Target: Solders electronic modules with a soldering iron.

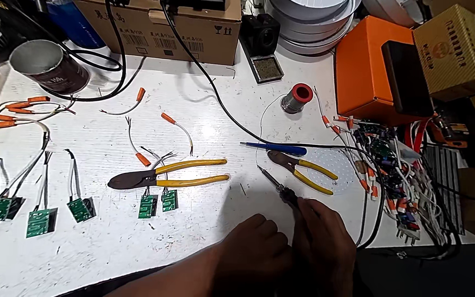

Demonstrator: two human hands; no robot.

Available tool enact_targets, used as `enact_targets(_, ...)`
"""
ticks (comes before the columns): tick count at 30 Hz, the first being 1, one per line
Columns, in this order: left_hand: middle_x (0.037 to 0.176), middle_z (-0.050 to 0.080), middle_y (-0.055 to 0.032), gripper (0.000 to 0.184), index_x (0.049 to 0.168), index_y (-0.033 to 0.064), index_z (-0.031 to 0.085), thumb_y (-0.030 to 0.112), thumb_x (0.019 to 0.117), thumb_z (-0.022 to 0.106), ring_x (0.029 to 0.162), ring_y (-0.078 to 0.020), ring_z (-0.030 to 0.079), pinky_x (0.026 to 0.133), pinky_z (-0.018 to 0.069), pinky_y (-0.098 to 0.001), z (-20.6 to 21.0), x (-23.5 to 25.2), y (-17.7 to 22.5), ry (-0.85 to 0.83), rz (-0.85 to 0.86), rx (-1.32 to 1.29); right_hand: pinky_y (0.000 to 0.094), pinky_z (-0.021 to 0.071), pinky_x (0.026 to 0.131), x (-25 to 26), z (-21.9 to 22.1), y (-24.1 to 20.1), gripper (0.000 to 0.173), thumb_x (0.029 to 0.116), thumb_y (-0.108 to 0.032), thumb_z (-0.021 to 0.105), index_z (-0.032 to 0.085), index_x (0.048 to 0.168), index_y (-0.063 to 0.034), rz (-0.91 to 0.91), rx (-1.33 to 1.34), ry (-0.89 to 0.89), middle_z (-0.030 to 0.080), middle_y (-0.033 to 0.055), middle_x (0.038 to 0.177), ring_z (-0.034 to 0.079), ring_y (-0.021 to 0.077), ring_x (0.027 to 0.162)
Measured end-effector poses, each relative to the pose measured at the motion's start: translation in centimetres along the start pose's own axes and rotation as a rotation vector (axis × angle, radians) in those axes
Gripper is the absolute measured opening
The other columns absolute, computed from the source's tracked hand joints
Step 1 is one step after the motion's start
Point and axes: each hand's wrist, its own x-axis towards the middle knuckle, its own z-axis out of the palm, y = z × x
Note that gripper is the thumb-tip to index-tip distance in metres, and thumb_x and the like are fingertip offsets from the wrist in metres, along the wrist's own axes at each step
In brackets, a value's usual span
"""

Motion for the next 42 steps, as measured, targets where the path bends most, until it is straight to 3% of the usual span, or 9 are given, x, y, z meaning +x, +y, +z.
enact_targets(10, 0.083, 0.065, -0.0037, 0.021, 0.092, 0.0126, 0.068, 0.024, 0.1039, 0.056, 0.08, -0.0217, 0.061, 0.071, 0.0463, -0.0352, 0.0, 0.1, 0.0, 0.01, -0.012, -0.011, 0.0307, 0.0557, 0.076, 0.3, -0.4, 0.1, 0.029, 0.0966, -0.013, 0.055, 0.076, 0.116, -0.0042, -0.008, 0.003, -0.034, 0.073, 0.0133, 0.106, 0.068, 0.0218, 0.094)
enact_targets(26, 0.084, 0.067, -0.0038, 0.021, 0.092, 0.0124, 0.068, 0.024, 0.1036, 0.056, 0.081, -0.0219, 0.063, 0.072, 0.0478, -0.0358, 0.0, 0.0, 0.0, 0.001, -0.014, -0.008, 0.033, 0.0538, 0.067, 1.8, -2.1, -0.3, 0.034, 0.0957, -0.014, 0.052, 0.076, 0.117, -0.0049, -0.051, -0.067, -0.132, 0.074, 0.0122, 0.107, 0.067, 0.0234, 0.086)
enact_targets(42, 0.085, 0.067, -0.0034, 0.022, 0.093, 0.012, 0.069, 0.025, 0.1038, 0.056, 0.081, -0.0208, 0.063, 0.072, 0.0482, -0.0348, 0.5, -0.1, 0.0, 0.016, -0.013, 0.018, 0.0321, 0.0532, 0.066, 1.5, -1.9, -0.4, 0.032, 0.0957, -0.014, 0.053, 0.076, 0.116, -0.0062, -0.059, -0.061, -0.124, 0.074, 0.0108, 0.108, 0.067, 0.0226, 0.086)
